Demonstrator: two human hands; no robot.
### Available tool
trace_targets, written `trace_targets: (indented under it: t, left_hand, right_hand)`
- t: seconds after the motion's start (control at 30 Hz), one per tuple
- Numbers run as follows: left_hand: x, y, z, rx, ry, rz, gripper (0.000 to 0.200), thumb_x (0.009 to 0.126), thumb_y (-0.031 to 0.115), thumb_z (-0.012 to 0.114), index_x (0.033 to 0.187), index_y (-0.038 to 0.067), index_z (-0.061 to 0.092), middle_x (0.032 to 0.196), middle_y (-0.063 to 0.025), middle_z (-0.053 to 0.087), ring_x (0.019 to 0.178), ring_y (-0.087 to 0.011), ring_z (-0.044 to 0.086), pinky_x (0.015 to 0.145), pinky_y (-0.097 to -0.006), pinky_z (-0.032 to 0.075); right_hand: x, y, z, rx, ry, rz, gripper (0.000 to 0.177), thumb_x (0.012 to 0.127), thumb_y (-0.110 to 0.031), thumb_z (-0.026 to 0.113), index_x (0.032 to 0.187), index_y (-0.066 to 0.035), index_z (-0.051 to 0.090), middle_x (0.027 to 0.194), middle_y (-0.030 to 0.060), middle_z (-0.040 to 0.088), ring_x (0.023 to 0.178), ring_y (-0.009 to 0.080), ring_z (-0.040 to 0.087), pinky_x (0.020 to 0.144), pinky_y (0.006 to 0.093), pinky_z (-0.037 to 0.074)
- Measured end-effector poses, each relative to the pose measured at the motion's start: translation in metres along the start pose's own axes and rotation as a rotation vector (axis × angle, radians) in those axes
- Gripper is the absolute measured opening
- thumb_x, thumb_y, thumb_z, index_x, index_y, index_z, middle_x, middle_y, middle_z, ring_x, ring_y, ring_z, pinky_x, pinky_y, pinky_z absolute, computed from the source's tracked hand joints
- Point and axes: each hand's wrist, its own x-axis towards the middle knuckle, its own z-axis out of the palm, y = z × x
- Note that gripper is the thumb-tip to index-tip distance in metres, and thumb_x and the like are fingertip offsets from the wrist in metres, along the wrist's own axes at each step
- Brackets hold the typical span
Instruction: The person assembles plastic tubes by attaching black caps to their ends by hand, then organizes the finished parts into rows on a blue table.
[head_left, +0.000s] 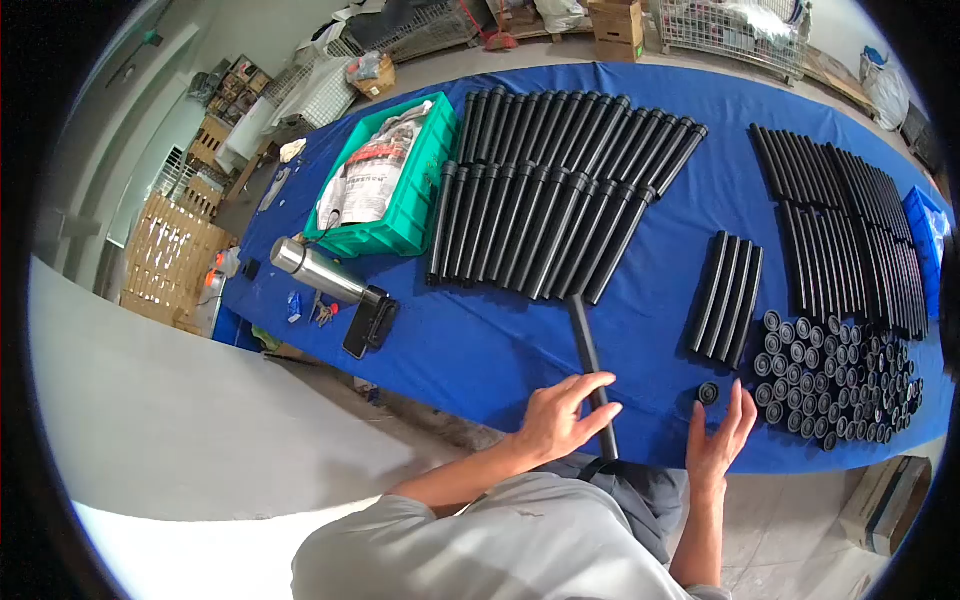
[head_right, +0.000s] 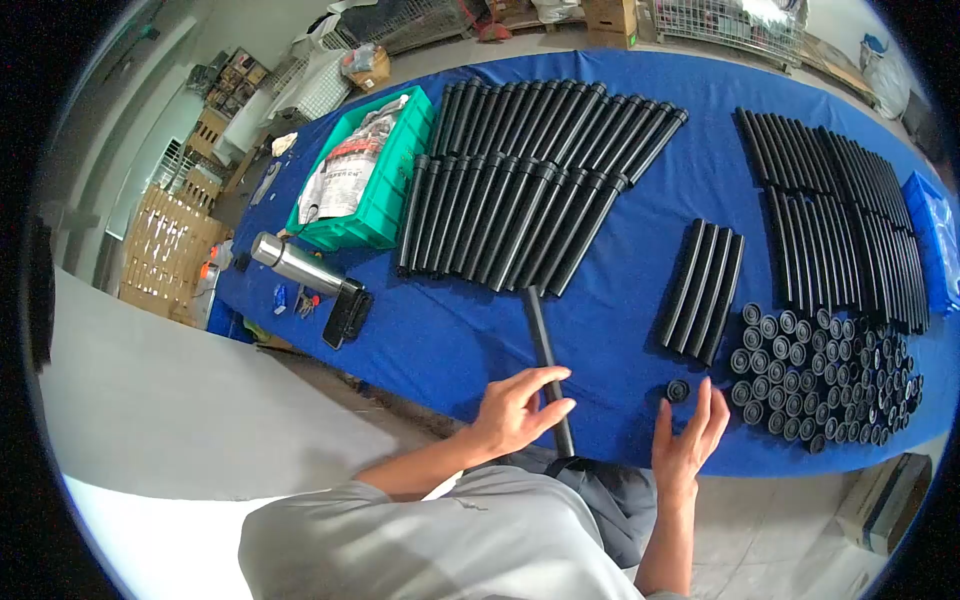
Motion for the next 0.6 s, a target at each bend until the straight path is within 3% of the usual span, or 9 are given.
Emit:
trace_targets:
  t: [0.1,0.17,0.23,0.33,0.43,0.47,0.6]
  left_hand:
    - [-0.009,-0.008,-0.014,0.041,-0.039,-0.096,0.043,0.095,0.032,0.079,0.127,0.007,0.067,0.073,-0.0073,0.069,0.052,-0.0147,0.061,0.051,-0.0313,0.048]
    - [-0.013,-0.013,-0.018,0.052,-0.079,-0.175,0.045,0.097,0.034,0.077,0.13,0.007,0.065,0.068,-0.0069,0.067,0.052,-0.0155,0.063,0.052,-0.0324,0.049]
    - [-0.014,-0.019,-0.014,0.062,-0.076,-0.17,0.046,0.099,0.035,0.075,0.132,0.006,0.064,0.067,-0.0085,0.069,0.056,-0.0207,0.069,0.054,-0.0348,0.051]
    - [-0.011,-0.016,-0.014,0.061,-0.107,-0.175,0.046,0.098,0.032,0.076,0.133,0.005,0.063,0.073,-0.0132,0.074,0.063,-0.0256,0.074,0.056,-0.0358,0.053]
    - [-0.005,-0.006,-0.021,0.109,-0.208,-0.23,0.048,0.097,0.03,0.077,0.134,0.003,0.062,0.076,-0.0153,0.075,0.066,-0.0268,0.075,0.058,-0.0357,0.054]
    - [-0.007,-0.008,-0.02,0.066,-0.231,-0.26,0.048,0.096,0.028,0.078,0.133,0.001,0.063,0.076,-0.0161,0.074,0.066,-0.0273,0.076,0.059,-0.0363,0.055]
    - [-0.002,0.005,-0.024,0.089,-0.398,-0.371,0.043,0.097,0.025,0.077,0.129,0.0,0.065,0.079,-0.0178,0.076,0.074,-0.0255,0.079,0.064,-0.0351,0.057]
  right_hand:
    - [-0.012,-0.003,-0.001,0.176,-0.068,-0.1,0.057,0.088,0.002,0.075,0.142,0.0,0.055,0.113,0.0196,0.064,0.104,0.0357,0.062,0.091,0.043,0.052]
    - [-0.018,-0.014,0.007,0.409,-0.358,0.026,0.052,0.087,0.006,0.073,0.138,0.002,0.06,0.104,0.0113,0.07,0.085,0.0194,0.066,0.074,0.0328,0.056]
    - [-0.004,-0.047,0.014,0.647,-0.619,0.326,0.06,0.084,0.004,0.077,0.14,0.0,0.059,0.1,0.0133,0.072,0.085,0.0184,0.07,0.077,0.0333,0.058]
    - [0.001,-0.061,0.031,0.912,-0.825,0.515,0.069,0.082,-0.001,0.082,0.146,0.0,0.056,0.107,0.0102,0.073,0.094,0.0141,0.069,0.083,0.0322,0.059]
    - [-0.008,-0.057,0.046,1.231,-0.773,0.578,0.075,0.081,-0.005,0.086,0.149,-0.001,0.054,0.11,0.0069,0.072,0.099,0.0124,0.068,0.087,0.0325,0.059]
    - [-0.001,-0.056,0.038,1.223,-0.826,0.6,0.073,0.083,-0.006,0.085,0.149,-0.001,0.054,0.112,0.0055,0.072,0.098,0.0128,0.067,0.09,0.0324,0.058]
    - [0.005,-0.05,0.034,1.097,-0.794,0.427,0.057,0.084,-0.016,0.086,0.136,-0.005,0.066,0.106,0.0087,0.075,0.09,0.0137,0.067,0.08,0.0318,0.055]
